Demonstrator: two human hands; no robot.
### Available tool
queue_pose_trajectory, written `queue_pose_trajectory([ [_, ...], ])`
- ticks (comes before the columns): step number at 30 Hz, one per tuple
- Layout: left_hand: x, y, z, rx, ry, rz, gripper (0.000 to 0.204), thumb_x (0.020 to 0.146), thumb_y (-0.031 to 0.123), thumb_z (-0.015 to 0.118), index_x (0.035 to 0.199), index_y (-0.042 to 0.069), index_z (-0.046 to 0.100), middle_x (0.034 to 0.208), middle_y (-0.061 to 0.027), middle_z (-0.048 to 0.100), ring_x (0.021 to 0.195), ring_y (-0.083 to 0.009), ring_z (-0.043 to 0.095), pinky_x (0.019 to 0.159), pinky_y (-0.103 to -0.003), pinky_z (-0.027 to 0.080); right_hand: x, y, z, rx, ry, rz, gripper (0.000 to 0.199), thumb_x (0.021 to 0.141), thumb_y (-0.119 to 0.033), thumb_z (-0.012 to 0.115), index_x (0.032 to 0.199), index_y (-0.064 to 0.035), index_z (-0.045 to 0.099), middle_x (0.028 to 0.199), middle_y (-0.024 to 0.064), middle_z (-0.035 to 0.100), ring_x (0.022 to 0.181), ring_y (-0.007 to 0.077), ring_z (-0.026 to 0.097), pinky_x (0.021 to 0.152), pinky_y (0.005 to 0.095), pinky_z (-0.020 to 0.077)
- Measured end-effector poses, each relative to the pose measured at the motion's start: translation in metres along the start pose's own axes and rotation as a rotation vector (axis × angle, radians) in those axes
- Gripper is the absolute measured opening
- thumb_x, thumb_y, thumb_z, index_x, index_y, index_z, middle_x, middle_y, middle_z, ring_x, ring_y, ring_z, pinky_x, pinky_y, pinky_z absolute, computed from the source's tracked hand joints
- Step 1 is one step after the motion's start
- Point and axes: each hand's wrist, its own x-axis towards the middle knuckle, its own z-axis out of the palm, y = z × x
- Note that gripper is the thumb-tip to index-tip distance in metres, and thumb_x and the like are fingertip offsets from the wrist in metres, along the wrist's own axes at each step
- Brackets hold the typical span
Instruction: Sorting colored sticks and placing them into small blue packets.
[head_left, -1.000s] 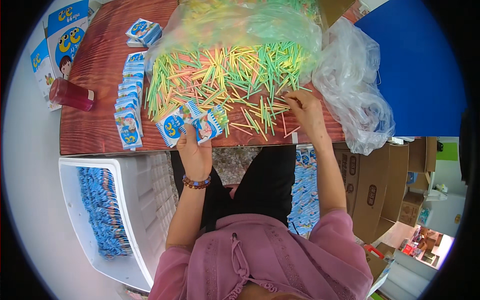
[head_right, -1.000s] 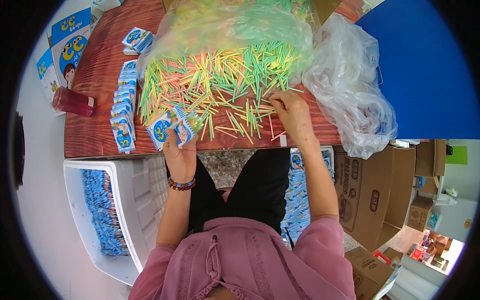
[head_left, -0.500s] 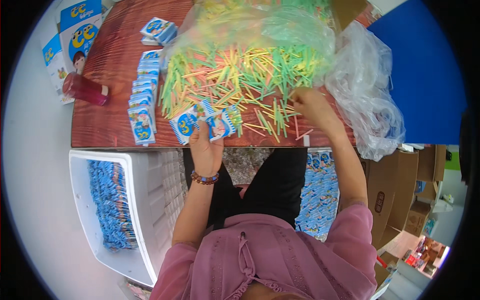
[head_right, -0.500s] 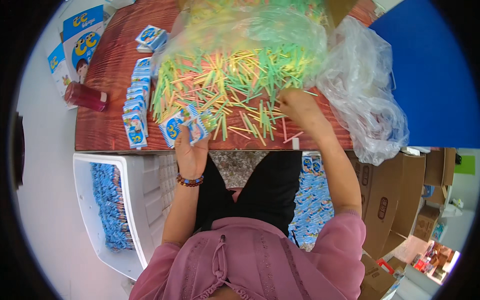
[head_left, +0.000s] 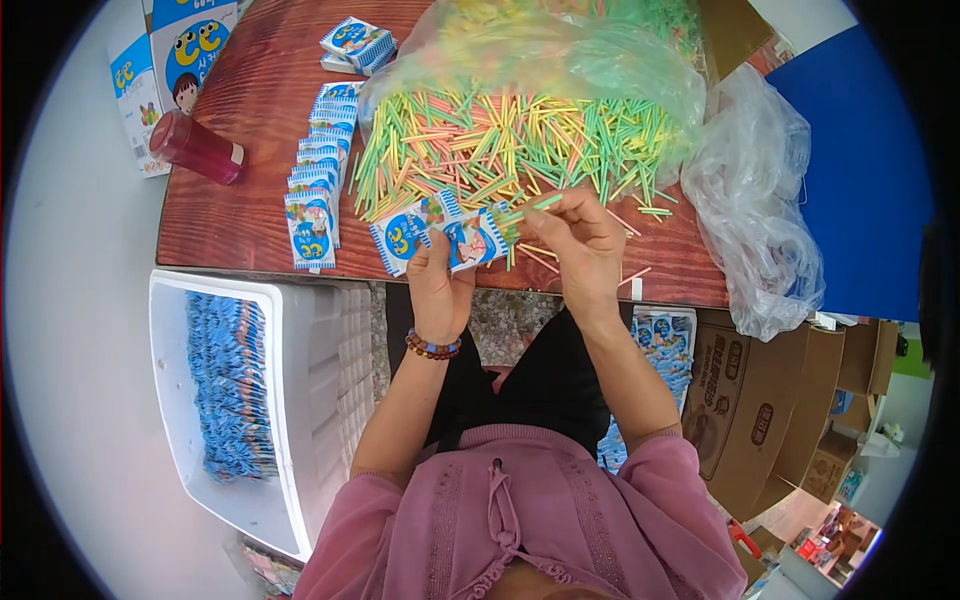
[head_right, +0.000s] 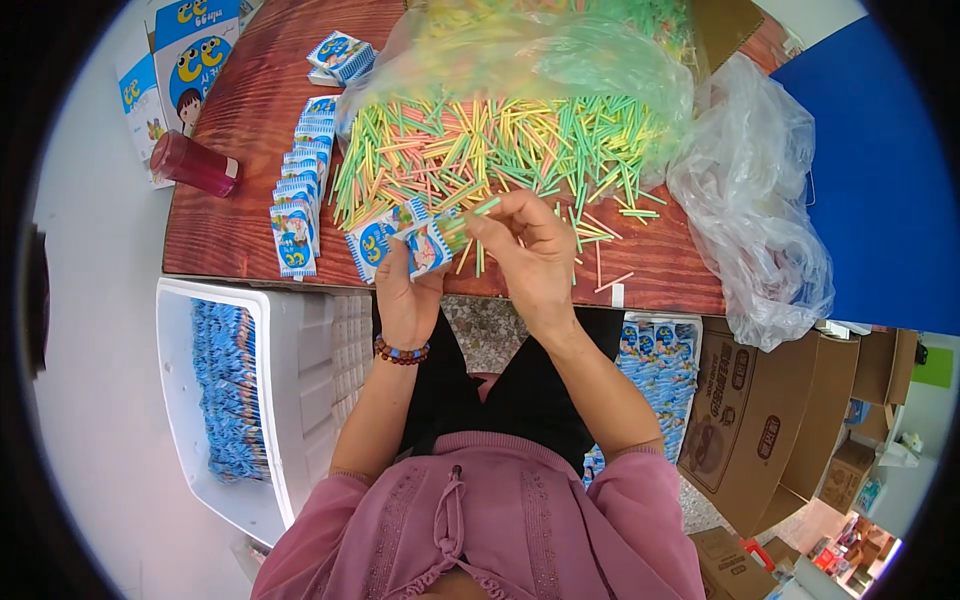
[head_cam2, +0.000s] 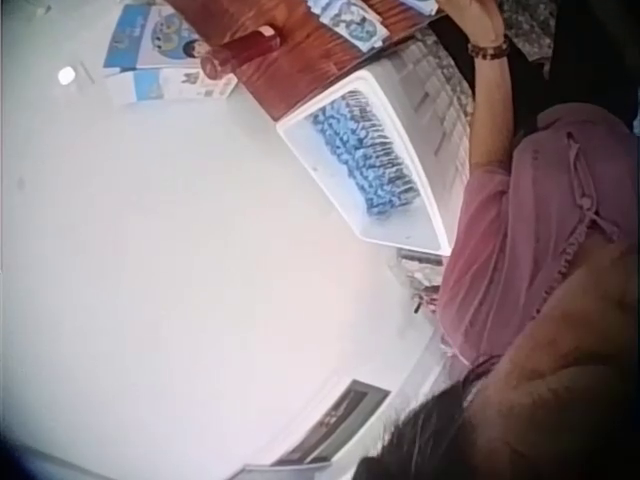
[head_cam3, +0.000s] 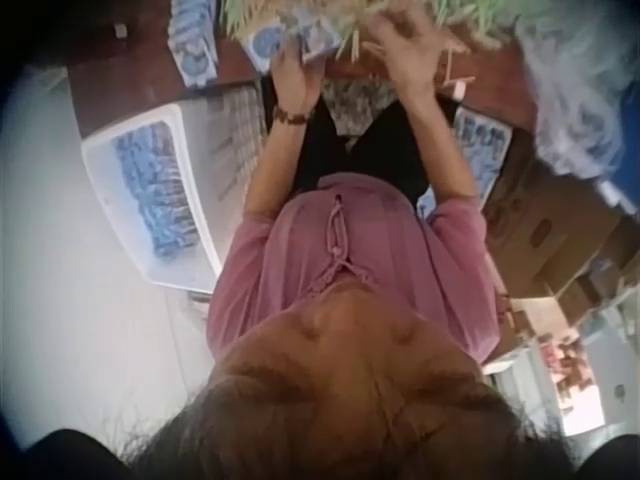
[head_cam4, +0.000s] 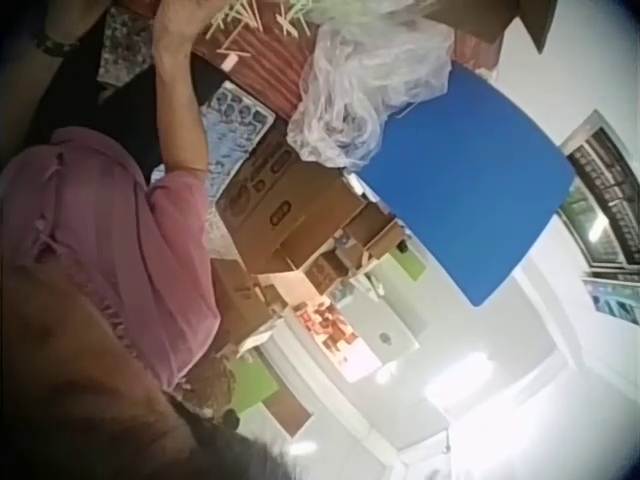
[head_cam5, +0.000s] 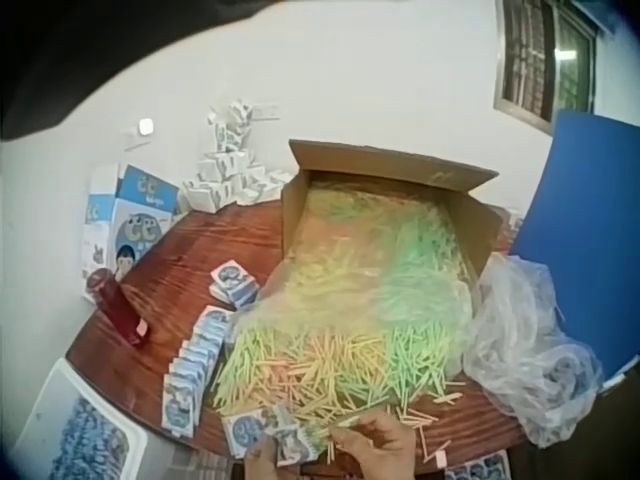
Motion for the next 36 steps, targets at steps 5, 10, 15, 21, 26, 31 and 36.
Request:
queue_pose_trajectory([
  [5,0.001,0.000,0.001,-0.024,0.005,-0.003,0.026,0.100,0.022,0.049,0.111,0.002,0.060,0.111,-0.0080,0.065,0.100,-0.0189,0.064,0.087,-0.036,0.054,0.006,0.007,0.000,-0.290,-0.130,-0.106,0.012,0.084,0.001,0.065,0.096,-0.0009,0.065,0.109,0.0079,0.061,0.095,0.0138,0.059,0.078,0.0254,0.0466],
  [10,0.002,0.002,-0.001,-0.054,0.014,-0.018,0.024,0.100,0.021,0.050,0.111,0.003,0.061,0.110,-0.0073,0.065,0.099,-0.0187,0.064,0.087,-0.036,0.054,0.014,-0.021,0.004,-0.834,-0.312,-0.456,0.017,0.084,-0.003,0.064,0.102,-0.0007,0.065,0.107,0.0095,0.059,0.097,0.0202,0.058,0.088,0.0340,0.0436],
  [15,0.000,0.001,-0.011,-0.070,-0.037,-0.029,0.021,0.100,0.018,0.050,0.110,0.004,0.061,0.110,-0.0062,0.065,0.101,-0.0179,0.064,0.087,-0.037,0.053,-0.003,-0.017,0.002,-0.707,-0.145,-0.210,0.015,0.086,-0.004,0.064,0.100,0.0011,0.063,0.096,0.0099,0.063,0.092,0.0161,0.060,0.081,0.0287,0.0462],
  [21,-0.002,-0.004,-0.010,-0.107,-0.056,-0.004,0.023,0.098,0.014,0.051,0.116,0.003,0.059,0.110,-0.0072,0.065,0.104,-0.0180,0.062,0.092,-0.039,0.050,-0.005,-0.004,0.013,-0.573,-0.169,-0.018,0.014,0.084,-0.004,0.068,0.096,0.0016,0.063,0.089,0.0082,0.066,0.076,0.0152,0.063,0.067,0.0280,0.0493],
  [26,-0.006,0.010,-0.014,0.080,-0.182,0.195,0.032,0.097,0.013,0.054,0.126,0.002,0.053,0.123,-0.0108,0.059,0.116,-0.0220,0.056,0.101,-0.041,0.043,0.020,-0.026,0.001,-0.942,-0.304,-0.485,0.012,0.082,-0.003,0.066,0.094,0.0010,0.064,0.094,0.0100,0.068,0.076,0.0214,0.066,0.064,0.0300,0.0495],
  [31,-0.003,0.026,-0.013,0.455,-0.134,0.342,0.042,0.090,0.003,0.060,0.131,0.001,0.049,0.132,-0.0118,0.052,0.124,-0.0215,0.049,0.107,-0.039,0.036,0.033,-0.034,0.000,-0.770,-0.446,-0.236,0.008,0.083,0.001,0.063,0.091,0.0029,0.065,0.095,0.0098,0.069,0.080,0.0165,0.065,0.069,0.0279,0.0501],
  [36,0.006,0.036,-0.005,0.643,-0.192,0.274,0.043,0.084,-0.002,0.066,0.125,0.001,0.055,0.126,-0.0102,0.057,0.118,-0.0194,0.052,0.102,-0.034,0.039,0.037,-0.020,-0.002,-0.585,-0.460,-0.126,0.008,0.083,0.002,0.064,0.091,0.0027,0.067,0.096,0.0095,0.069,0.081,0.0141,0.064,0.072,0.0273,0.0502],
])
